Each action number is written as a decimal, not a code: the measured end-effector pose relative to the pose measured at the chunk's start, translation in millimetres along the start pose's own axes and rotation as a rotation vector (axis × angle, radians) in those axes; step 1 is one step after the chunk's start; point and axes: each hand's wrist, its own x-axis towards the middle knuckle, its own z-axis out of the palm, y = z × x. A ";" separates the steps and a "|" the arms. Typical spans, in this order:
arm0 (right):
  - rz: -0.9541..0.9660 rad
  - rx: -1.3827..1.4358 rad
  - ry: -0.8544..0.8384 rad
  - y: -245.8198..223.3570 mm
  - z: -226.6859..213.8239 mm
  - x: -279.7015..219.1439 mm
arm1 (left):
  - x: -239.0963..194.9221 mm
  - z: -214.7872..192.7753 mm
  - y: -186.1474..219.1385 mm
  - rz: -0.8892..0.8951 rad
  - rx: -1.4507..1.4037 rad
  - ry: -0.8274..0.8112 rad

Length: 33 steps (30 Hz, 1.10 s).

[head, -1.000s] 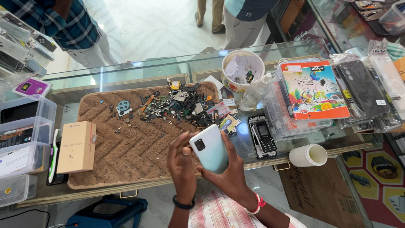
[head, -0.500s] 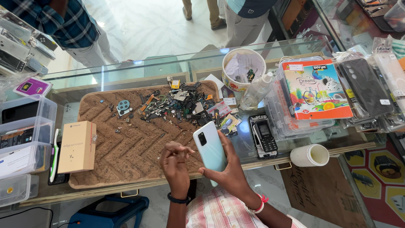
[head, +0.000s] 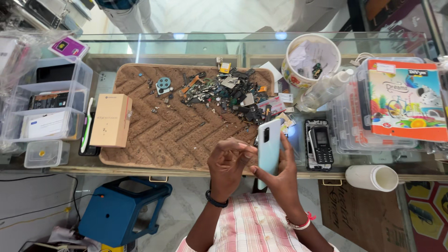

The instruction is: The person cleans the back and edges of a light blue smartphone using a small orange tool and a black card. The person then wipes the phone's surface with their fingers.

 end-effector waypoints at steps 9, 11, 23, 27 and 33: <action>-0.052 -0.071 0.045 3.8 -0.7 -3.2 | -1.7 -0.9 2.5 -0.004 -0.031 -0.077; -0.100 -0.126 0.066 5.0 -0.5 -4.5 | -1.6 -1.0 3.1 -0.009 -0.040 -0.086; -0.278 -0.435 0.078 5.9 -0.1 -7.6 | 4.4 -31.8 -31.1 -0.098 -0.290 0.080; -0.298 -0.466 0.029 12.8 6.3 -4.2 | -4.4 -24.5 -38.2 -0.418 -0.400 0.036; -0.324 -0.540 -0.159 0.3 10.3 3.5 | -2.0 -15.7 -33.1 -0.777 -0.703 0.167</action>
